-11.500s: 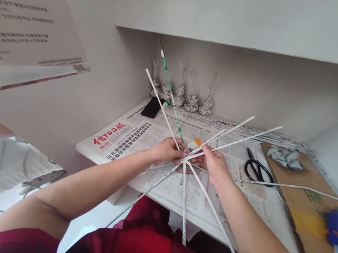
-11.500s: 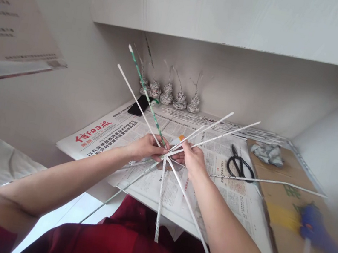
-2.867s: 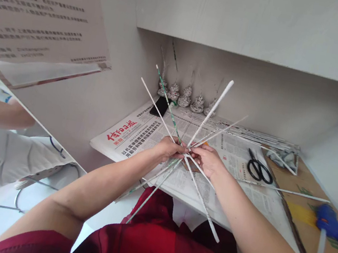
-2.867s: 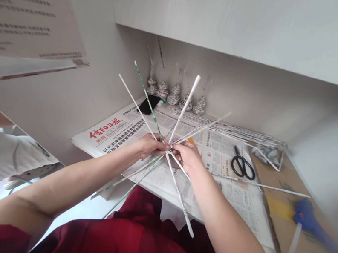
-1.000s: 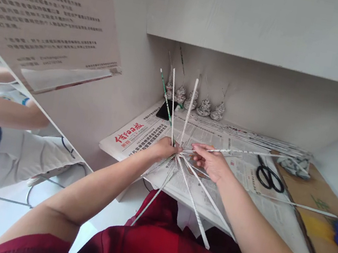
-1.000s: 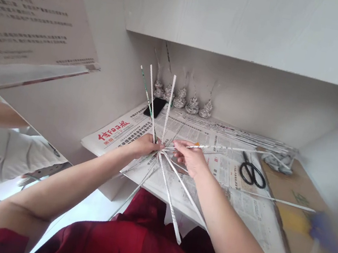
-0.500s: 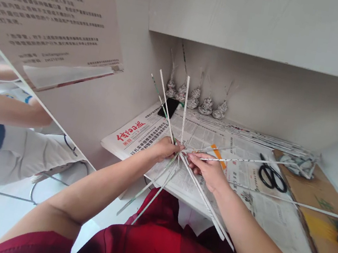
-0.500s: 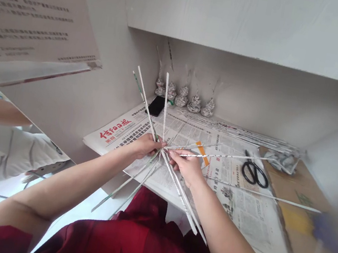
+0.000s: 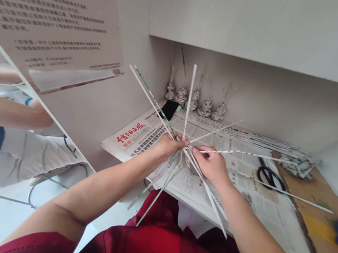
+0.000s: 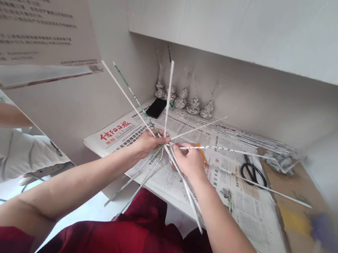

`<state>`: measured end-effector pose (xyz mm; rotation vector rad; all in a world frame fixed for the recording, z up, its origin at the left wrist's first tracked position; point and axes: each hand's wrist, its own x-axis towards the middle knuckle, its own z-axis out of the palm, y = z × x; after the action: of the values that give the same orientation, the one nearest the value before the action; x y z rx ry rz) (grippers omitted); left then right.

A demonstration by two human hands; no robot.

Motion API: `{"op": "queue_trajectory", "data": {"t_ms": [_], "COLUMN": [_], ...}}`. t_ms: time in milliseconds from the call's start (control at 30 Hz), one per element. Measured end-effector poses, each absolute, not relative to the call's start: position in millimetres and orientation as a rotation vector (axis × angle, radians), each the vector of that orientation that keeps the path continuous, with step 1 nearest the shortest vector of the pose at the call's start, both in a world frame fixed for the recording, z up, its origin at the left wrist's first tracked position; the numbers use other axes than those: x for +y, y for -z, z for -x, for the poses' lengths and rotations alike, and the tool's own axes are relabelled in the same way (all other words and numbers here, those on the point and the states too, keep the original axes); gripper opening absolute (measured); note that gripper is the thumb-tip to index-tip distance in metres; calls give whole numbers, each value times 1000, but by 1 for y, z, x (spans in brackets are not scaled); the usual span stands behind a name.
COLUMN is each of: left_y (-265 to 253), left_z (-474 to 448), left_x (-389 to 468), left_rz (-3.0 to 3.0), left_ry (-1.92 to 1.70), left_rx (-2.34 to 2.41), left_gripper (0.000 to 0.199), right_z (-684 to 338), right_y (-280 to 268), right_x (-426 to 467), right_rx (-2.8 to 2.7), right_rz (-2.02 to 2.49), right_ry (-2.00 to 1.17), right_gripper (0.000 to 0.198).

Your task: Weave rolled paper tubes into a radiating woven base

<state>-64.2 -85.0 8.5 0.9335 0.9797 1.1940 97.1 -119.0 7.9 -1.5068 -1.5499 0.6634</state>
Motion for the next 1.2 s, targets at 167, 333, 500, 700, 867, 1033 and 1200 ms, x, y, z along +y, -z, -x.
{"op": "queue_trajectory", "data": {"t_ms": [167,333,500,700,867,1033,1200], "left_y": [-20,-15,-14,-15,-12,-10,-5], "left_z": [54,58,49,21,2,-11,-1], "left_x": [-77,-60,-49,-54,-51,-51,-65], "left_rz": [-816,-609,-401,-306,-236,-240,-244], "left_ry": [-1401,-1415,-1443,-1508,-1557,-1567,-1584], "left_rx": [940,994,1041,981,978,992,925], "left_gripper": [18,17,17,20,18,19,21], "right_z": [-103,-131,-162,-188,-155,-109,-124], "right_y": [-32,-23,-10,-39,-50,-23,-7], "right_x": [-114,-110,-93,-81,-120,-147,-128], "right_rx": [-1586,-1812,-2006,-2077,-2160,-2008,-1540], "right_rz": [1469,1736,1921,2074,1783,1612,1515], "right_ry": [-334,-491,-281,348,490,-254,-1146], "right_gripper": [38,34,42,70,69,38,38]}}
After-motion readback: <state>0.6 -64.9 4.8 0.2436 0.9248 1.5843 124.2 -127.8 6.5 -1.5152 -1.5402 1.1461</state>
